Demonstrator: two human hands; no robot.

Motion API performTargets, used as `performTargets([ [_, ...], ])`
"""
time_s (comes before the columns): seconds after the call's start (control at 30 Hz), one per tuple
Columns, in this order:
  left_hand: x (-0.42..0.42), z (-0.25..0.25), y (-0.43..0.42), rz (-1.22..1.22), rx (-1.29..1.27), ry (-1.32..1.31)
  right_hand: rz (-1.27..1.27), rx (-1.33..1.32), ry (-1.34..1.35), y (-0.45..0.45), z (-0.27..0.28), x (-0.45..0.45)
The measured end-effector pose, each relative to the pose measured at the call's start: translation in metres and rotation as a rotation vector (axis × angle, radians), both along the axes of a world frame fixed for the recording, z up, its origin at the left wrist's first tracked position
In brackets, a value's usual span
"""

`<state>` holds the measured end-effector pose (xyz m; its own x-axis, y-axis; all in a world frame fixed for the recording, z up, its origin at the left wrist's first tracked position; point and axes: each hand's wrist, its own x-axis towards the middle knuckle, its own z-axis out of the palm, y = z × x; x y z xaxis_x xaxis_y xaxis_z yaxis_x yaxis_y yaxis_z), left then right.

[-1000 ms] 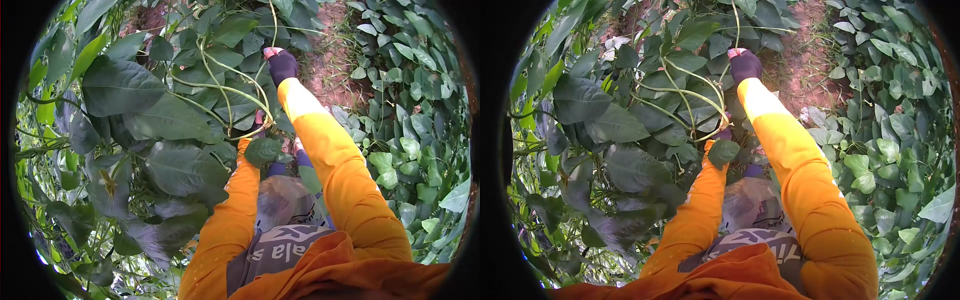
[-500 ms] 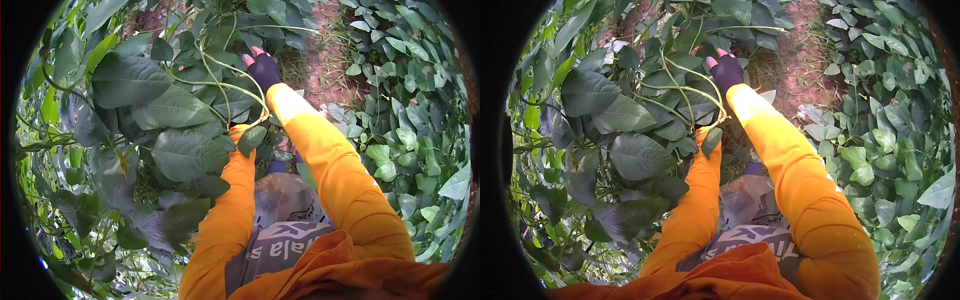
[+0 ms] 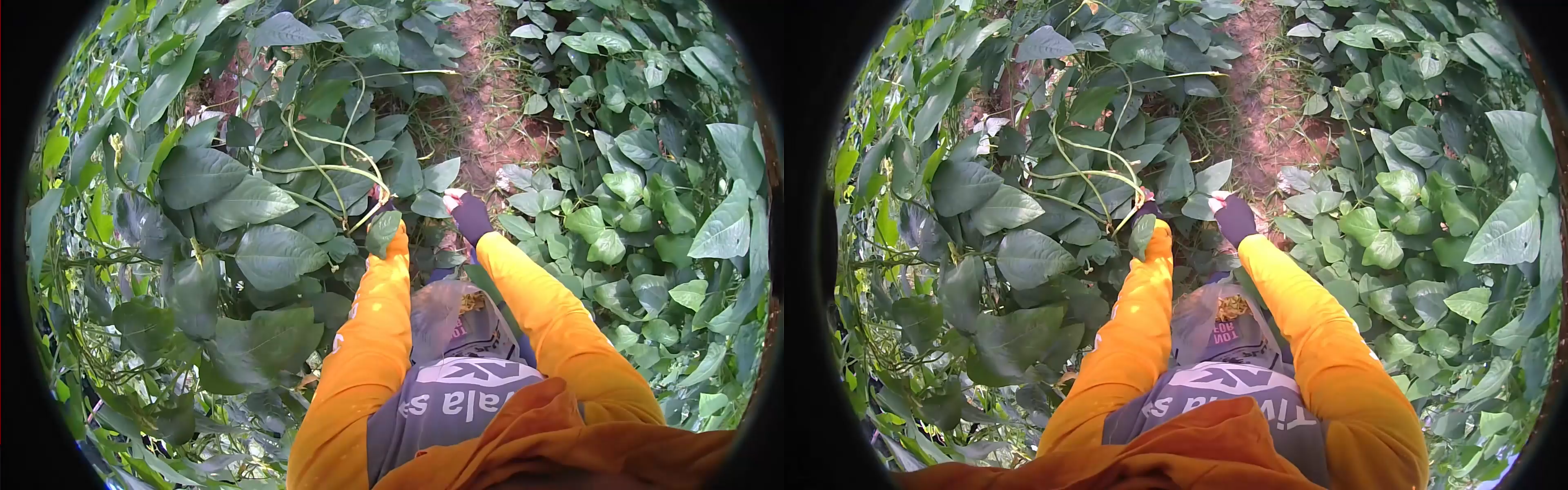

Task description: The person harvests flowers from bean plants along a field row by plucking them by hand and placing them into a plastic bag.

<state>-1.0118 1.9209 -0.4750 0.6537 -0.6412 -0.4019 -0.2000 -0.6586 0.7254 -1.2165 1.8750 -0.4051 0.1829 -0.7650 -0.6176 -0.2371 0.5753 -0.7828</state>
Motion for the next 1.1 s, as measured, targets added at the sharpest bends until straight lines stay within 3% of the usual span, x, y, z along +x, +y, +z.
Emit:
performTargets([
  [0.1, 0.019, 0.010, 0.000, 0.051, -0.042, 0.011, 0.019, -0.073, -0.130, -0.024, 0.019, 0.041],
  [0.17, 0.037, 0.008, -0.006, 0.094, -0.063, 0.031, 0.081, -0.136, -0.019, -0.046, 0.059, 0.059],
  [0.27, 0.059, -0.003, -0.014, 0.143, -0.065, 0.084, 0.105, -0.220, -0.024, -0.052, 0.058, 0.068],
  [0.47, 0.052, -0.039, -0.027, 0.176, 0.007, 0.176, 0.160, -0.145, 0.099, -0.021, 0.023, 0.022],
  [0.57, 0.048, -0.087, -0.016, -0.070, -0.128, -0.120, 0.130, -0.112, 0.096, 0.007, 0.007, -0.016],
  [0.6, 0.039, -0.075, -0.017, -0.025, -0.115, -0.042, 0.131, -0.099, 0.188, 0.015, 0.002, -0.025],
  [0.7, 0.016, -0.023, -0.019, -0.066, 0.036, -0.115, 0.042, 0.033, 0.073, 0.041, -0.022, -0.056],
  [0.8, 0.005, 0.003, -0.021, -0.125, 0.076, -0.070, 0.077, -0.058, 0.207, 0.050, -0.007, -0.069],
  [0.9, -0.003, 0.005, -0.018, -0.136, 0.045, -0.032, -0.035, 0.102, 0.036, 0.076, -0.074, -0.076],
  [0.97, 0.005, -0.038, -0.007, -0.155, -0.076, 0.012, -0.004, 0.064, 0.072, 0.066, -0.045, -0.071],
  [1.0, -0.001, -0.038, -0.009, -0.049, -0.166, 0.203, 0.036, 0.030, 0.107, 0.062, -0.029, -0.067],
  [1.1, -0.012, -0.006, -0.017, -0.101, -0.068, 0.188, 0.092, -0.154, 0.208, 0.055, -0.008, -0.058],
])
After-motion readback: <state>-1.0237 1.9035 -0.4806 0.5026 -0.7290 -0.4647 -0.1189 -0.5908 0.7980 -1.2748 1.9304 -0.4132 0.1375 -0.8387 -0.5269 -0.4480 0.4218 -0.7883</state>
